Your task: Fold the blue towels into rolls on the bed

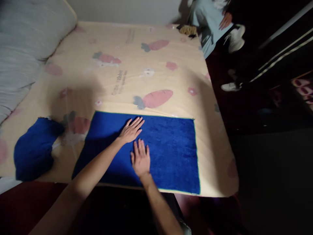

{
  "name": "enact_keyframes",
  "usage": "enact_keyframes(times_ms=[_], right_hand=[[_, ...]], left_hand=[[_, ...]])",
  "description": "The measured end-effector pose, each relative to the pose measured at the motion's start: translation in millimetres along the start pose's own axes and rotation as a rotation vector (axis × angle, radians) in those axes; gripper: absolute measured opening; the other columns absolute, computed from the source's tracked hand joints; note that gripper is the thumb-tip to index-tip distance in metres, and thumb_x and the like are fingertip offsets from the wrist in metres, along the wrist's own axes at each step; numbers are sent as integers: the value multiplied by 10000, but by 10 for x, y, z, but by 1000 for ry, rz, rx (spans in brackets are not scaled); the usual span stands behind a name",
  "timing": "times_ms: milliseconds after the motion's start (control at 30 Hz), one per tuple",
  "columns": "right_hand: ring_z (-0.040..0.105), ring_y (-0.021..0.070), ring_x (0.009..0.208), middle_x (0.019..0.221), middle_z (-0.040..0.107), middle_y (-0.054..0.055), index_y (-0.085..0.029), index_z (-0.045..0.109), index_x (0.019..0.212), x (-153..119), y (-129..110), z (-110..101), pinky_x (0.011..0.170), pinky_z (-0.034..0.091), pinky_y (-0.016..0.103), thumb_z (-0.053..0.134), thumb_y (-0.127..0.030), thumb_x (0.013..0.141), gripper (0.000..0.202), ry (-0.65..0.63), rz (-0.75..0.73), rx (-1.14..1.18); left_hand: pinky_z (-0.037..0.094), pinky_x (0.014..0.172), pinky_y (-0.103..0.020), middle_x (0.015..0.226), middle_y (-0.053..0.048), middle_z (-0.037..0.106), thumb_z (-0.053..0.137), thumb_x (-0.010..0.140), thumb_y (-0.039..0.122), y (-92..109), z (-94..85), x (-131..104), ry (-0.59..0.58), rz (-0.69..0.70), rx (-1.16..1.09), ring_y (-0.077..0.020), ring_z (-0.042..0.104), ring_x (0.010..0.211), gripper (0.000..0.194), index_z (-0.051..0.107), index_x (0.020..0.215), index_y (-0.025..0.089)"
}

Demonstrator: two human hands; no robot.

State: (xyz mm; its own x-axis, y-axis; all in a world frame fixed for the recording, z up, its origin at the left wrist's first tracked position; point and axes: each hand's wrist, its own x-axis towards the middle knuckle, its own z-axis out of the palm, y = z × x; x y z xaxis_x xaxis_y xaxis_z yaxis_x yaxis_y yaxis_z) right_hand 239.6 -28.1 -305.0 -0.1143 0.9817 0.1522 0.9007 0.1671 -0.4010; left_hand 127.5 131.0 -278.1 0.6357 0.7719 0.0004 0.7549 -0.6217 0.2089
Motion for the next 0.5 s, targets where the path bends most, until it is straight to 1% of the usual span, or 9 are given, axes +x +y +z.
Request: enact_keyframes(times_ms=[67,100,167,267,300,367,400,433,500], right_hand=[[287,271,1484,1590,321,134,-185,226,1589,-373,-395,117,1186,244,502,405,-290,1023,603,4,10,47],[326,268,1467,1578,346,130,-192,197,1595,-568,-538,144,1184,252,500,408,-271,1019,618,26,40,65],[394,261,1431,1559,387,103,-220,175,1598,-951,-729,144,1175,279,482,420,-260,1014,635,38,109,95],[462,261,1385,1535,431,74,-249,223,1590,-1448,-851,77,1148,345,456,457,-263,999,635,26,151,164],[474,264,1375,1525,445,70,-257,265,1579,-1584,-864,58,1133,371,452,467,-258,993,620,17,154,211],[502,274,1351,1489,496,63,-282,420,1514,-1808,-862,46,1086,431,451,481,-259,985,533,25,200,363],[523,279,1331,1461,530,60,-294,516,1448,-1894,-848,55,1059,459,449,490,-277,984,466,44,274,468],[554,282,1300,1422,572,57,-301,602,1363,-1963,-824,72,1030,485,444,505,-311,982,393,76,389,590],[631,292,1201,1306,663,62,-295,708,1186,-2042,-752,118,967,530,433,578,-436,945,308,144,704,881]], left_hand=[[185,1231,-459,1627,-59,312,313,1033,376,87,56,137,11,-34,18,-197,263,1509,548,300,1564,242],[200,1223,-470,1624,-58,321,321,1032,383,90,72,191,19,-55,25,-203,276,1504,540,319,1556,252],[226,1203,-487,1615,-58,344,337,1033,380,52,79,285,35,-70,33,-214,299,1493,511,372,1529,267],[273,1164,-486,1550,-77,457,371,1030,321,-17,32,435,58,-52,16,-229,396,1431,428,515,1429,261],[285,1150,-486,1497,-88,522,390,1024,296,-27,6,493,65,-50,4,-239,445,1387,394,574,1370,251],[298,1126,-482,1331,-102,650,433,1007,250,-23,-47,612,69,-77,-27,-254,525,1280,319,671,1219,229],[304,1114,-477,1244,-105,686,453,997,232,-13,-71,667,66,-102,-41,-258,545,1234,286,695,1148,217],[313,1099,-471,1178,-108,700,471,988,216,0,-90,716,61,-133,-52,-261,552,1201,256,703,1096,206],[338,1062,-456,1142,-119,685,506,968,190,24,-111,786,56,-192,-63,-268,546,1180,206,691,1059,186]])
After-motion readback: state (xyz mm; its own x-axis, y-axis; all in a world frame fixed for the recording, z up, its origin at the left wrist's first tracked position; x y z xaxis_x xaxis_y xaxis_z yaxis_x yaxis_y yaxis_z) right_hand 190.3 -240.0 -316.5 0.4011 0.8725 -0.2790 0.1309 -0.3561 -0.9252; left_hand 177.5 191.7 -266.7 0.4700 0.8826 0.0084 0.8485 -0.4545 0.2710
